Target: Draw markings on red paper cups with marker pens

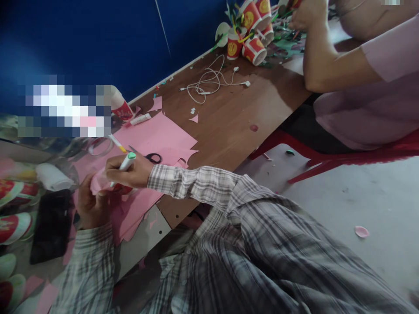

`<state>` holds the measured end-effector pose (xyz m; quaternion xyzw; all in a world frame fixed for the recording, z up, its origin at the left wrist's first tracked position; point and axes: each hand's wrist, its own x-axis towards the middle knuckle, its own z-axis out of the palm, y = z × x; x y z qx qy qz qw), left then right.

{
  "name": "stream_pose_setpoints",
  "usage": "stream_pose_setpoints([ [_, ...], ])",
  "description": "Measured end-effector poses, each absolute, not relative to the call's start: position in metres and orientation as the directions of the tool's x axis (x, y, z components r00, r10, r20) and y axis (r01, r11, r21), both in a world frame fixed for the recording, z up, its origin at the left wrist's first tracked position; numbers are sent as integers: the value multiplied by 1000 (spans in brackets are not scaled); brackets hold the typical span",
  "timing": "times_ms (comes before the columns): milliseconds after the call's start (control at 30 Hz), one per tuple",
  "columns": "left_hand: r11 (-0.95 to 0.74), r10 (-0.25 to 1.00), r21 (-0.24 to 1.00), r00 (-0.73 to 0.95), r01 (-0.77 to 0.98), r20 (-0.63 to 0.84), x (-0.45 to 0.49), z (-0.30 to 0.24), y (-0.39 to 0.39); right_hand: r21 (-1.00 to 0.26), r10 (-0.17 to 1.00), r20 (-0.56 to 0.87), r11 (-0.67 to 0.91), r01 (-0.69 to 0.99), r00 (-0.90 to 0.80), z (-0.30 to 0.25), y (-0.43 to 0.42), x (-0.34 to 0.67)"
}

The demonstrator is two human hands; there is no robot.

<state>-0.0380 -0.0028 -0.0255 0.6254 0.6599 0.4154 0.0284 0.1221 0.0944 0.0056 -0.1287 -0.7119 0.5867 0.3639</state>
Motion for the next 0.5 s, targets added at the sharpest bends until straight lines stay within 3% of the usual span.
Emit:
stream_pose_setpoints([
  [133, -125, 848, 590, -223, 798, 481, -37, -25, -3, -924, 663, 382, 254, -287, -644, 6, 91, 122],
  [500, -130, 854, 547, -188, 827, 486, -40, -26, -3, -777, 406, 481, 609, -163, -777, 8, 93, 130],
])
